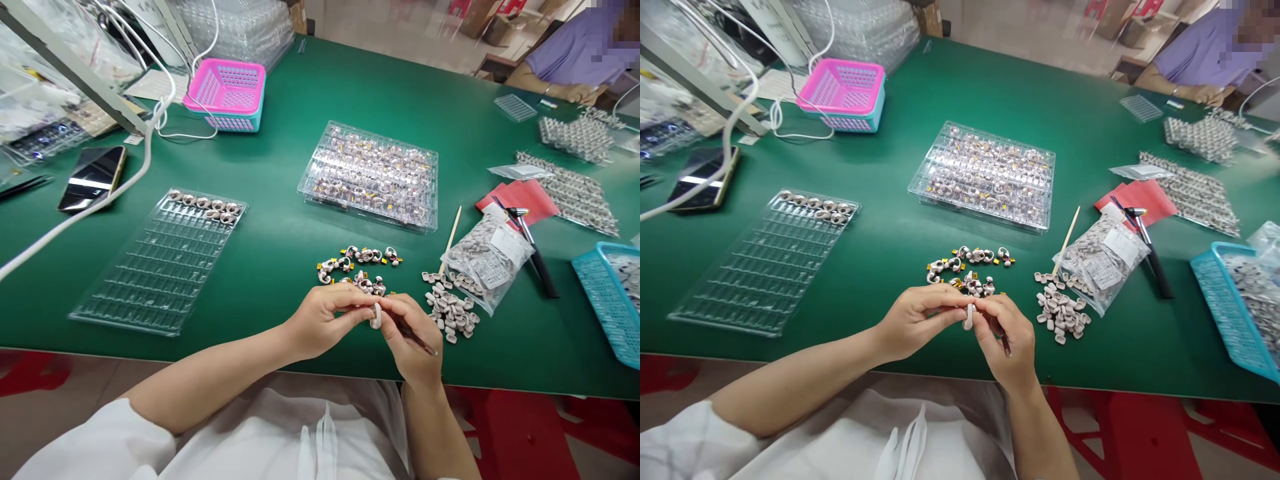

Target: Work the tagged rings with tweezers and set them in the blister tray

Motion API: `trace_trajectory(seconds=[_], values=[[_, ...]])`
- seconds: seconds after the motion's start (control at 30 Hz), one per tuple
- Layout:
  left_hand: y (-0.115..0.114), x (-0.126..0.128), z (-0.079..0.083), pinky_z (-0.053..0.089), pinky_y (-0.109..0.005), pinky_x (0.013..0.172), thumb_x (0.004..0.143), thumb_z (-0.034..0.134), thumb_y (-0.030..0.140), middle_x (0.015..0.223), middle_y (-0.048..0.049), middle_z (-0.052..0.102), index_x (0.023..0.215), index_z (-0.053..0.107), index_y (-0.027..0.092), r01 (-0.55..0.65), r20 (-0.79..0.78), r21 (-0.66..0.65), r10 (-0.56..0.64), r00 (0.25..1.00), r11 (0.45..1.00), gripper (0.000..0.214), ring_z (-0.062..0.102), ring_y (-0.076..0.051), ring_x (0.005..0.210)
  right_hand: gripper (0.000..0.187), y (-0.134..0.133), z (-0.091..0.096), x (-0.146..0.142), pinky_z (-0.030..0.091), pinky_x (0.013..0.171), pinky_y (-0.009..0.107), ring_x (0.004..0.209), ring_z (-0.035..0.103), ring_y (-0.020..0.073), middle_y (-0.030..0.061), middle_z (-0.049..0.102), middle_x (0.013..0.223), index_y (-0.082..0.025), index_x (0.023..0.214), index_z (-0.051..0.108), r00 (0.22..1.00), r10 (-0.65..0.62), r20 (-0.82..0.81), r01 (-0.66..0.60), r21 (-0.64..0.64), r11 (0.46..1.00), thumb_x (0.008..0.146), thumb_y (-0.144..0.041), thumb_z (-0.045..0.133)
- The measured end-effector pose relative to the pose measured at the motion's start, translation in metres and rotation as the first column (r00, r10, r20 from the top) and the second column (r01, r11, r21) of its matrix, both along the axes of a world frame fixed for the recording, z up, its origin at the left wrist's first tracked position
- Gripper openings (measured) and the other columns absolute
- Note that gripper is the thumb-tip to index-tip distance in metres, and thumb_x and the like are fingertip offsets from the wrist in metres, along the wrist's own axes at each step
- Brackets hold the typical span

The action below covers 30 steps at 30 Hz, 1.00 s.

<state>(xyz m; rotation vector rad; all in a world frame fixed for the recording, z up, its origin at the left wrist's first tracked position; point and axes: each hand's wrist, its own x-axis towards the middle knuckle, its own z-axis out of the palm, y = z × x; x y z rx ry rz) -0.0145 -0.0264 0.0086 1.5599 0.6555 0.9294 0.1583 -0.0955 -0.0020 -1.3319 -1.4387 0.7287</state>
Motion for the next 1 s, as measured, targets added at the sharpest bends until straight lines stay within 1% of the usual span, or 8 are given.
trace_trajectory(seconds=[0.07, 0.17, 0.33, 0.43, 0.6, 0.8, 0.9, 1.0], values=[[0.003, 0.000, 0.004, 0.059, -0.028, 0.072, 0.086, 0.072, 0.025, 0.082, -0.0081, 0.076, 0.099, 0.078, 0.014, 0.078, 0.070, -0.268, -0.062, 0.996, 0.960, 0.018, 0.071, -0.017, 0.076, 0.022, -0.001, 0.003, 0.004, 0.051, 0.059, 0.027, 0.079, 0.064, 0.0170, 0.0069, 0.069, 0.097, -0.023, 0.107, 0.069, 0.999, 0.026, 0.039, -0.027, 0.032, 0.999, 0.089, -0.013, 0.063], [0.007, 0.001, 0.007, 0.060, -0.029, 0.070, 0.079, 0.080, 0.028, 0.077, -0.0062, 0.075, 0.091, 0.074, 0.012, 0.197, 0.208, -0.543, -0.097, 0.973, 0.816, 0.021, 0.071, -0.016, 0.070, 0.029, 0.000, 0.007, 0.009, 0.049, 0.054, 0.024, 0.068, 0.060, 0.0126, 0.0065, 0.067, 0.100, -0.024, 0.114, 0.065, 0.986, 0.082, 0.142, -0.094, 0.074, 0.993, 0.089, -0.011, 0.063], [0.015, -0.003, 0.004, 0.058, -0.025, 0.064, 0.069, 0.088, 0.020, 0.072, -0.0038, 0.075, 0.096, 0.061, 0.012, 0.323, 0.273, -0.727, -0.176, 0.946, 0.606, 0.039, 0.071, -0.013, 0.062, 0.038, 0.002, 0.015, 0.013, 0.052, 0.057, 0.025, 0.066, 0.058, 0.0122, 0.0062, 0.066, 0.099, -0.025, 0.127, 0.060, 0.911, 0.245, 0.331, -0.267, 0.022, 0.964, 0.091, -0.016, 0.061], [0.017, -0.004, 0.001, 0.058, -0.026, 0.064, 0.068, 0.088, 0.020, 0.072, -0.0036, 0.075, 0.097, 0.055, 0.013, 0.361, 0.280, -0.766, -0.230, 0.932, 0.531, 0.045, 0.072, -0.015, 0.062, 0.042, 0.003, 0.018, 0.012, 0.055, 0.068, 0.027, 0.081, 0.065, 0.0159, 0.0066, 0.066, 0.100, -0.027, 0.133, 0.057, 0.869, 0.311, 0.386, -0.330, -0.019, 0.944, 0.092, -0.018, 0.059], [0.015, -0.003, -0.005, 0.057, -0.028, 0.064, 0.066, 0.089, 0.022, 0.070, -0.0032, 0.074, 0.095, 0.052, 0.014, 0.319, 0.251, -0.761, -0.198, 0.948, 0.564, 0.047, 0.072, -0.016, 0.063, 0.048, 0.002, 0.016, 0.012, 0.058, 0.074, 0.029, 0.090, 0.067, 0.0184, 0.0083, 0.066, 0.106, -0.028, 0.141, 0.051, 0.863, 0.318, 0.393, -0.341, -0.013, 0.940, 0.095, -0.016, 0.055], [0.012, -0.001, -0.008, 0.056, -0.027, 0.066, 0.069, 0.087, 0.022, 0.071, -0.0029, 0.074, 0.095, 0.054, 0.013, 0.242, 0.176, -0.734, -0.167, 0.970, 0.634, 0.043, 0.071, -0.014, 0.063, 0.048, -0.001, 0.003, 0.011, 0.058, 0.071, 0.028, 0.086, 0.069, 0.0175, 0.0080, 0.068, 0.104, -0.029, 0.140, 0.053, 0.903, 0.244, 0.353, -0.267, 0.018, 0.964, 0.094, -0.014, 0.055], [0.013, -0.002, -0.007, 0.058, -0.030, 0.072, 0.072, 0.085, 0.023, 0.080, -0.0043, 0.073, 0.099, 0.057, 0.013, 0.222, 0.150, -0.642, -0.163, 0.975, 0.734, 0.040, 0.072, -0.016, 0.072, 0.043, -0.002, 0.002, 0.010, 0.057, 0.071, 0.029, 0.085, 0.068, 0.0182, 0.0075, 0.069, 0.100, -0.028, 0.133, 0.060, 0.943, 0.156, 0.293, -0.185, 0.071, 0.980, 0.093, -0.013, 0.057], [0.014, -0.005, -0.006, 0.057, -0.035, 0.091, 0.069, 0.086, 0.021, 0.113, -0.0118, 0.070, 0.115, 0.064, 0.016, 0.253, 0.120, -0.443, -0.223, 0.967, 0.860, 0.051, 0.071, -0.021, 0.101, 0.036, -0.004, 0.002, 0.008, 0.057, 0.072, 0.030, 0.087, 0.069, 0.0195, 0.0076, 0.070, 0.100, -0.026, 0.126, 0.065, 0.974, 0.124, 0.190, -0.139, 0.070, 0.988, 0.092, -0.015, 0.061]])
